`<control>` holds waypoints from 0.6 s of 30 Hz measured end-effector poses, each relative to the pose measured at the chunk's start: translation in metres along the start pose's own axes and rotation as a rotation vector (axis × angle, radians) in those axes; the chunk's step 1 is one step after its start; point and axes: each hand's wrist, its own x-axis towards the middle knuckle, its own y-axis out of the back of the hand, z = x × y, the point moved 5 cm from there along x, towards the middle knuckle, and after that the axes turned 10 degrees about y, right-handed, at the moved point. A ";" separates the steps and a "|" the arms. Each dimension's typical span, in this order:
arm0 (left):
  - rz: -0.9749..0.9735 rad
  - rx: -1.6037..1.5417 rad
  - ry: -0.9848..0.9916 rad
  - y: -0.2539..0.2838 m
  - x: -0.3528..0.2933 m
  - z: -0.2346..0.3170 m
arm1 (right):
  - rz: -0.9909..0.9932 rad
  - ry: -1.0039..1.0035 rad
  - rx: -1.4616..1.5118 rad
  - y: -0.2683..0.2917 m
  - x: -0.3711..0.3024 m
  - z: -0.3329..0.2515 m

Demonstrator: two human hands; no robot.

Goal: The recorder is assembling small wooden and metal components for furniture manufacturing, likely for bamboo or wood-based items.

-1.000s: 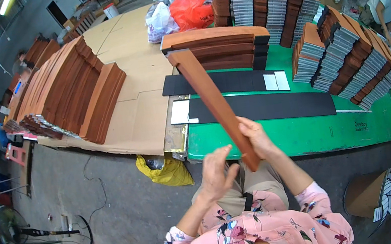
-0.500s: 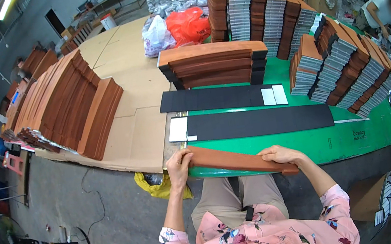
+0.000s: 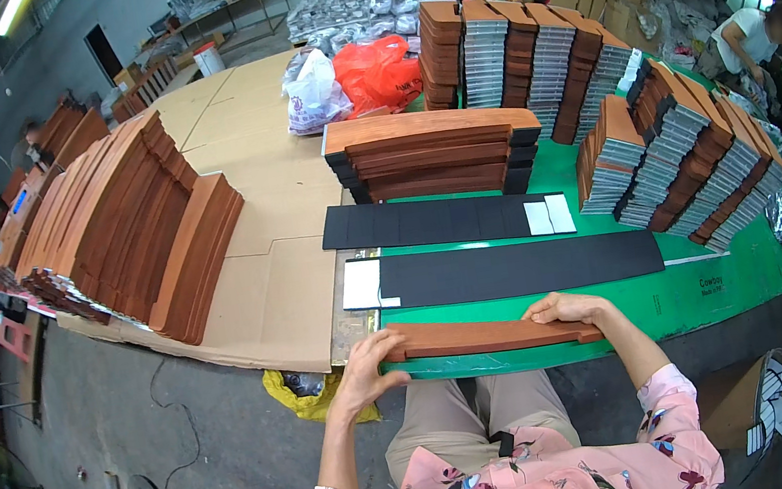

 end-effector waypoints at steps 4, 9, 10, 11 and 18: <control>0.179 -0.133 -0.050 -0.002 0.004 -0.006 | -0.018 -0.031 -0.046 0.002 0.001 -0.005; 0.355 -0.297 0.181 -0.005 0.015 -0.031 | 0.087 0.356 -0.607 0.012 -0.015 -0.035; 0.373 -0.345 0.241 -0.010 0.021 -0.037 | 0.109 0.380 -0.638 0.011 -0.020 -0.040; 0.332 -0.409 0.294 -0.013 0.026 -0.039 | 0.110 0.285 -0.658 0.008 -0.027 -0.046; 0.367 -0.553 0.375 -0.024 0.025 -0.044 | 0.377 0.282 -0.854 -0.001 -0.042 -0.056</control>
